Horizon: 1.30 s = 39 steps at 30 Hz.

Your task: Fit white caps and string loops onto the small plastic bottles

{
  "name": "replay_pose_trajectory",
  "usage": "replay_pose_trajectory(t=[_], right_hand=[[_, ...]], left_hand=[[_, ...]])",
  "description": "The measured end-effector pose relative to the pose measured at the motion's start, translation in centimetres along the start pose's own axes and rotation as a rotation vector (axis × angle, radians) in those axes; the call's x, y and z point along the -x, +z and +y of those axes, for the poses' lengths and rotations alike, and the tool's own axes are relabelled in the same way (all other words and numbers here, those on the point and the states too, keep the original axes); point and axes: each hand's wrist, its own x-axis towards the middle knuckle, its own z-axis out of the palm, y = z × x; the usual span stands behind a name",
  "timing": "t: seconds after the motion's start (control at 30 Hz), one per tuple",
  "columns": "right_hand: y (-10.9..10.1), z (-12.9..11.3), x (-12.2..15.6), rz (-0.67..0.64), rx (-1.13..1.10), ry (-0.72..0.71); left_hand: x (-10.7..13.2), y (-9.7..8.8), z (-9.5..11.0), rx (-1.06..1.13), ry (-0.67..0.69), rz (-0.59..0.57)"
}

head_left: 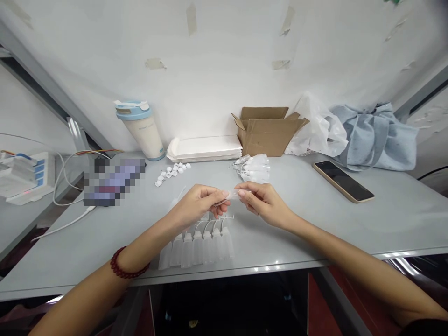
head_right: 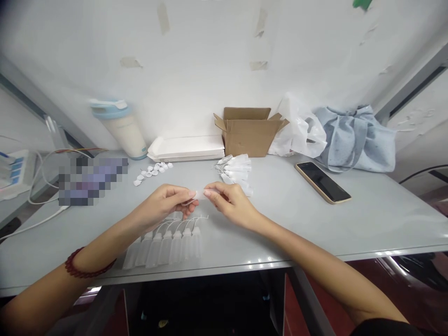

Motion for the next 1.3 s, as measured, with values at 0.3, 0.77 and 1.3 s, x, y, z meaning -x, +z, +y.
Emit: replay_pose_trajectory(t=[0.3,0.77,1.3], right_hand=[[-0.3,-0.3,-0.3,-0.092,-0.285,0.228],[-1.8,0.4,-1.1,0.236,0.193,0.022],[-6.7,6.7,-3.7,0.405,0.907,-0.195]], left_hand=[[0.5,0.3,0.5,-0.324,0.138,0.086],[-1.5,-4.0,-0.5,-0.627,0.174,0.433],[-0.3,-11.1,-1.0,-1.461,-0.237,0.46]])
